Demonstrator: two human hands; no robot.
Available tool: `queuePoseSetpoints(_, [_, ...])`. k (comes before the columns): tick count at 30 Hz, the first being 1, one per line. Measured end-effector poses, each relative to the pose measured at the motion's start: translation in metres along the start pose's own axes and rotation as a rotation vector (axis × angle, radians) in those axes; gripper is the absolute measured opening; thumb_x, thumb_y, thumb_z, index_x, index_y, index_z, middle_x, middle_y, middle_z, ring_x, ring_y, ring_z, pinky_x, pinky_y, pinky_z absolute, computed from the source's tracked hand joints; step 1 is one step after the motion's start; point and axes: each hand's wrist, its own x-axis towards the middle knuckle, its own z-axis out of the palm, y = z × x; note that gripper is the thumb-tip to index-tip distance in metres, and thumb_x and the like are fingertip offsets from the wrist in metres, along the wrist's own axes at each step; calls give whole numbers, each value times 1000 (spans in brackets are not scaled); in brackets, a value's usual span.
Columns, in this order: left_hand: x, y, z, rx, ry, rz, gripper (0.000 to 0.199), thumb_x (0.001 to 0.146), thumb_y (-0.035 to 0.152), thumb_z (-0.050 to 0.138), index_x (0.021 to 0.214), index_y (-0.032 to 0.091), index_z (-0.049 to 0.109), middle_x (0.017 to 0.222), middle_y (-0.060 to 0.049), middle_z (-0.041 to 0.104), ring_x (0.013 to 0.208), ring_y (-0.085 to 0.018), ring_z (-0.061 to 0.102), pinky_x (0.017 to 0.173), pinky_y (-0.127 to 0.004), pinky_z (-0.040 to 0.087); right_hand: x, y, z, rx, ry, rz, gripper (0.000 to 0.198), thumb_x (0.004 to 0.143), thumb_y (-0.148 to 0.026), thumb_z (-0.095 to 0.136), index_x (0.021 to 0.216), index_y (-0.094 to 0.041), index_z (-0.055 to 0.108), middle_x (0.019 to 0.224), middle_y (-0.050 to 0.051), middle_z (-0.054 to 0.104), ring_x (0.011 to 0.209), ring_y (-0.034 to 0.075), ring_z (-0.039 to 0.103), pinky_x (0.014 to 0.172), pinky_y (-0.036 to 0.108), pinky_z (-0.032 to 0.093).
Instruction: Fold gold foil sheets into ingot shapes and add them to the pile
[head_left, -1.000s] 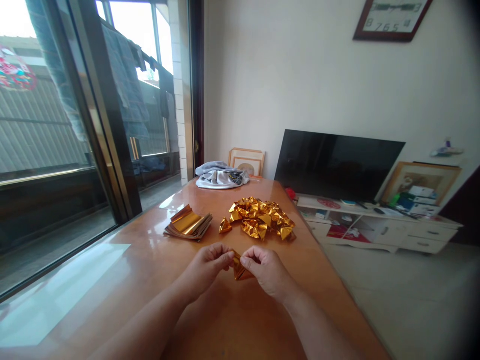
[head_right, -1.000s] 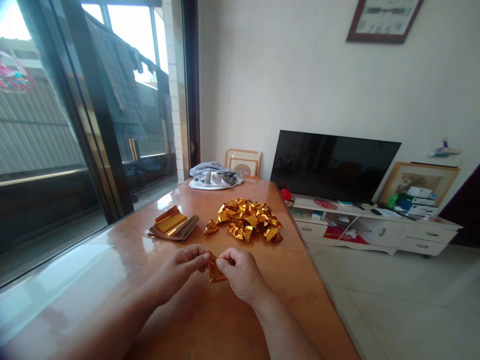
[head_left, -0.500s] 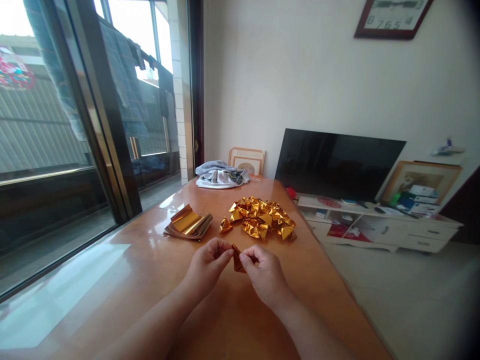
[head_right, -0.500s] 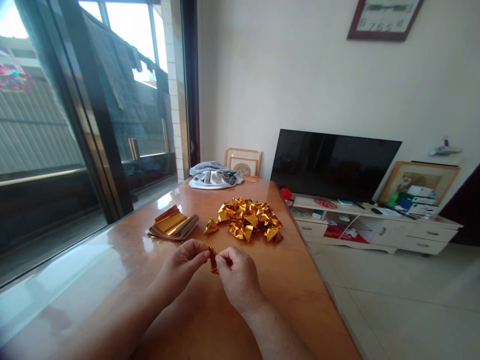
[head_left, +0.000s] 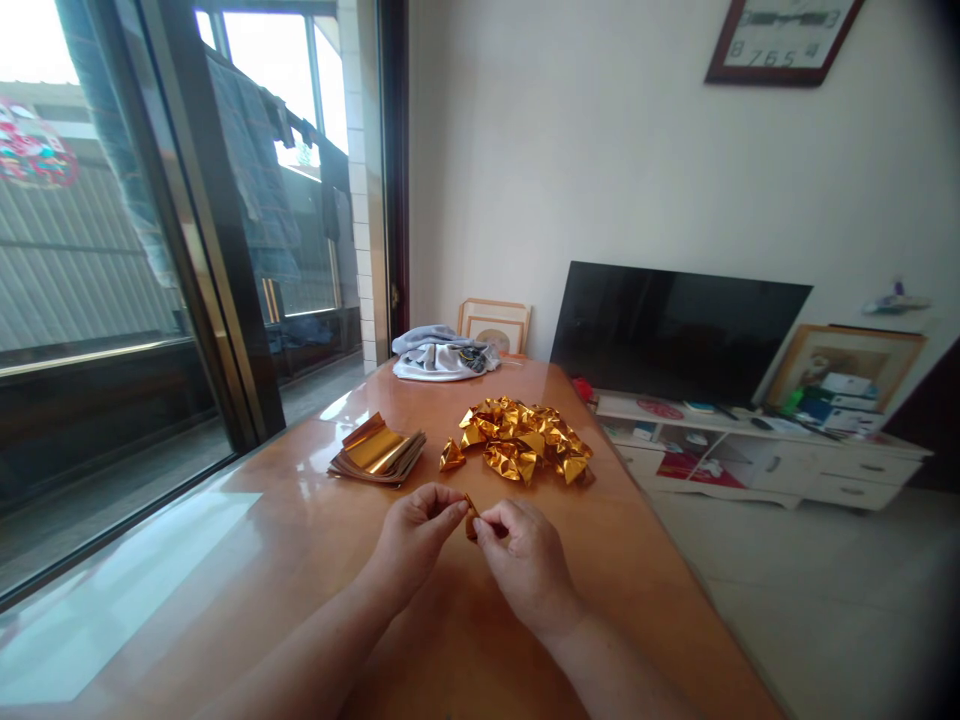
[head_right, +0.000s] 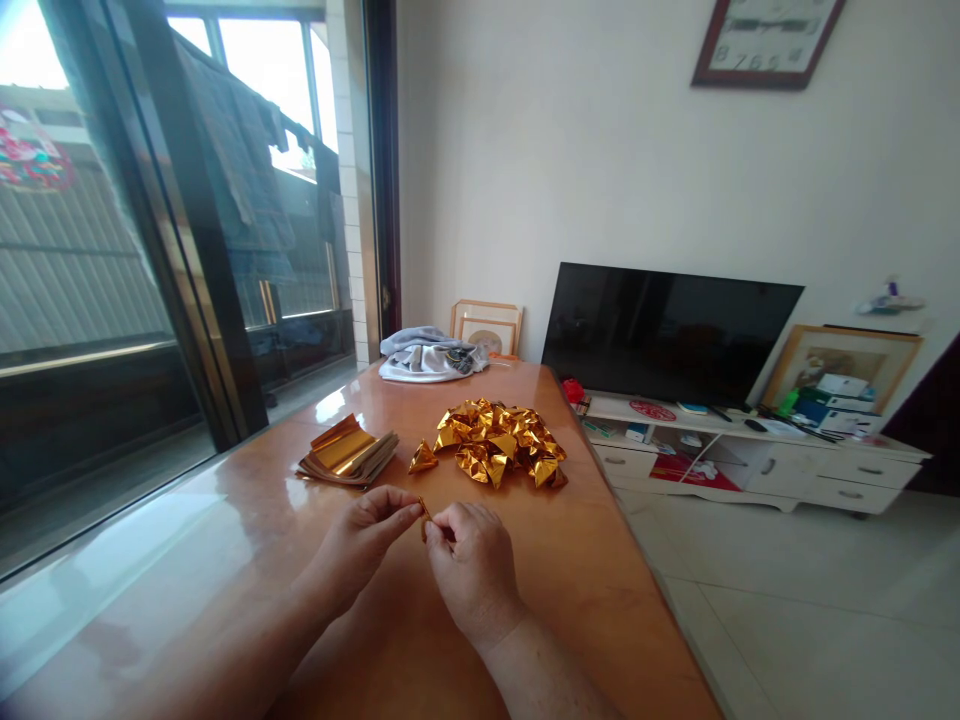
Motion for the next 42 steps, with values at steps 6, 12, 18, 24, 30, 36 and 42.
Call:
queuePoseSetpoints(6, [0, 0, 2, 42, 28, 18, 26, 75, 41, 78, 80, 17, 70, 78, -3, 70, 75, -17, 61, 71, -28, 46, -1, 1, 2, -82, 0, -13, 16, 92, -25, 60, 77, -23, 65, 76, 3, 67, 76, 18, 59, 73, 29, 40])
queuePoseSetpoints(12, [1, -1, 1, 80, 19, 26, 27, 77, 42, 76, 79, 16, 69, 77, -3, 69, 74, -17, 59, 69, -27, 45, -1, 3, 3, -106, 11, -24, 14, 91, -23, 61, 77, -23, 64, 76, 2, 66, 77, 18, 59, 73, 28, 39])
queuePoseSetpoints(18, [1, 0, 1, 102, 23, 23, 27, 76, 42, 75, 78, 16, 69, 76, -3, 68, 73, -17, 58, 67, -27, 43, -1, 2, 2, -99, 3, -16, 15, 91, -23, 61, 77, -23, 65, 75, 2, 66, 76, 18, 59, 72, 28, 39])
queuePoseSetpoints(24, [-4, 11, 5, 28, -18, -25, 20, 75, 36, 72, 75, 17, 66, 73, -1, 65, 70, -16, 56, 67, -26, 42, -1, 1, 1, -94, 0, -19, 15, 92, -24, 60, 78, -23, 66, 76, 3, 67, 77, 19, 59, 72, 28, 39])
queuePoseSetpoints(30, [-2, 10, 2, -55, -71, -122, 25, 75, 40, 74, 72, 16, 65, 68, 1, 59, 65, -12, 47, 63, -25, 37, 0, 1, 1, -108, -10, -40, 13, 91, -20, 61, 79, -23, 65, 76, 2, 66, 76, 18, 59, 71, 28, 38])
queuePoseSetpoints(36, [2, -3, -2, -221, -135, -238, 24, 77, 37, 73, 73, 16, 63, 65, 4, 51, 58, -9, 40, 55, -23, 30, -2, -1, 1, -110, -47, -76, 14, 88, -15, 61, 77, -23, 63, 75, 1, 66, 76, 18, 59, 71, 28, 37])
queuePoseSetpoints(42, [1, 0, -2, -215, -173, -211, 30, 81, 42, 71, 69, 17, 59, 64, 4, 51, 58, -10, 40, 56, -24, 31, -2, 1, 0, 57, -53, 34, 13, 88, -21, 61, 77, -23, 66, 76, 1, 68, 74, 17, 60, 70, 27, 41])
